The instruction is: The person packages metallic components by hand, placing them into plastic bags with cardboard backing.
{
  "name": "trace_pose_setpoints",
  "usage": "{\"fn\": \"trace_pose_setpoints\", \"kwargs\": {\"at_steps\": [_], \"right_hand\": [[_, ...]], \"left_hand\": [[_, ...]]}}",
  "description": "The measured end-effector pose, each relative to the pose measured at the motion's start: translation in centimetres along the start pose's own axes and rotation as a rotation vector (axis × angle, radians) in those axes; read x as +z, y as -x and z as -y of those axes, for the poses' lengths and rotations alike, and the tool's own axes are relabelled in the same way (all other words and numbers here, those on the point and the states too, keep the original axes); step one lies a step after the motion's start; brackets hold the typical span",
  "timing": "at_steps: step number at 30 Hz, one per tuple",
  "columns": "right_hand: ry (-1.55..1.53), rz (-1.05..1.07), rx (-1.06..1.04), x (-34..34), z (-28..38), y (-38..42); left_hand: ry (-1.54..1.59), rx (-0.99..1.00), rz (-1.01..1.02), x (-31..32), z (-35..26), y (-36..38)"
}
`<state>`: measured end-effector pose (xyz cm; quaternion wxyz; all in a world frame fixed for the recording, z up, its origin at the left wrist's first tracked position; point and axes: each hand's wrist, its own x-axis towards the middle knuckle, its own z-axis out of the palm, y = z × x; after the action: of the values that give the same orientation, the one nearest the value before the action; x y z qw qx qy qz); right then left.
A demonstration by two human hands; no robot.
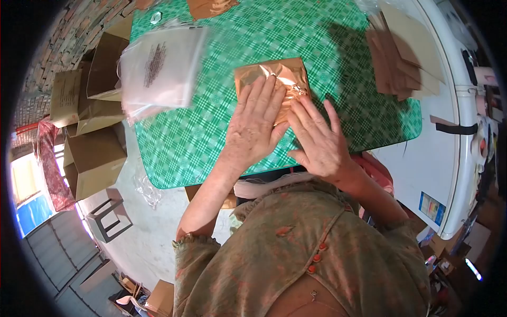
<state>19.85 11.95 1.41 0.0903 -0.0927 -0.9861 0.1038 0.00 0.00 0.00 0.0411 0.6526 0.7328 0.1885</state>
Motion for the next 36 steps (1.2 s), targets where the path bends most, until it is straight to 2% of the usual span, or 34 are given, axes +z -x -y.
{"fn": "trace_pose_setpoints", "kwargs": {"at_steps": [5,14,17,20,30,36], "right_hand": [[-0.128,0.052,0.107,0.6,0.7,0.4],[-0.079,0.081,0.122,0.8,0.8,0.2],[-0.067,0.002,0.093,1.5,0.5,0.2],[-0.055,0.081,0.108,0.9,0.7,0.1],[-0.051,0.005,0.069,-0.6,-1.2,-1.3],[-0.033,0.005,0.021,0.4,-2.4,-4.2]], "left_hand": [[-0.002,0.004,-0.014,0.3,0.0,0.2],[-0.037,0.000,-0.107,-1.0,-1.6,0.6],[-0.053,0.027,-0.099,-0.7,-2.7,0.6],[-0.029,-0.013,-0.110,0.2,-2.1,0.2],[-0.027,-0.066,-0.061,1.1,-1.5,0.0],[-0.212,-0.059,-0.035,1.0,-1.8,0.1]]}}
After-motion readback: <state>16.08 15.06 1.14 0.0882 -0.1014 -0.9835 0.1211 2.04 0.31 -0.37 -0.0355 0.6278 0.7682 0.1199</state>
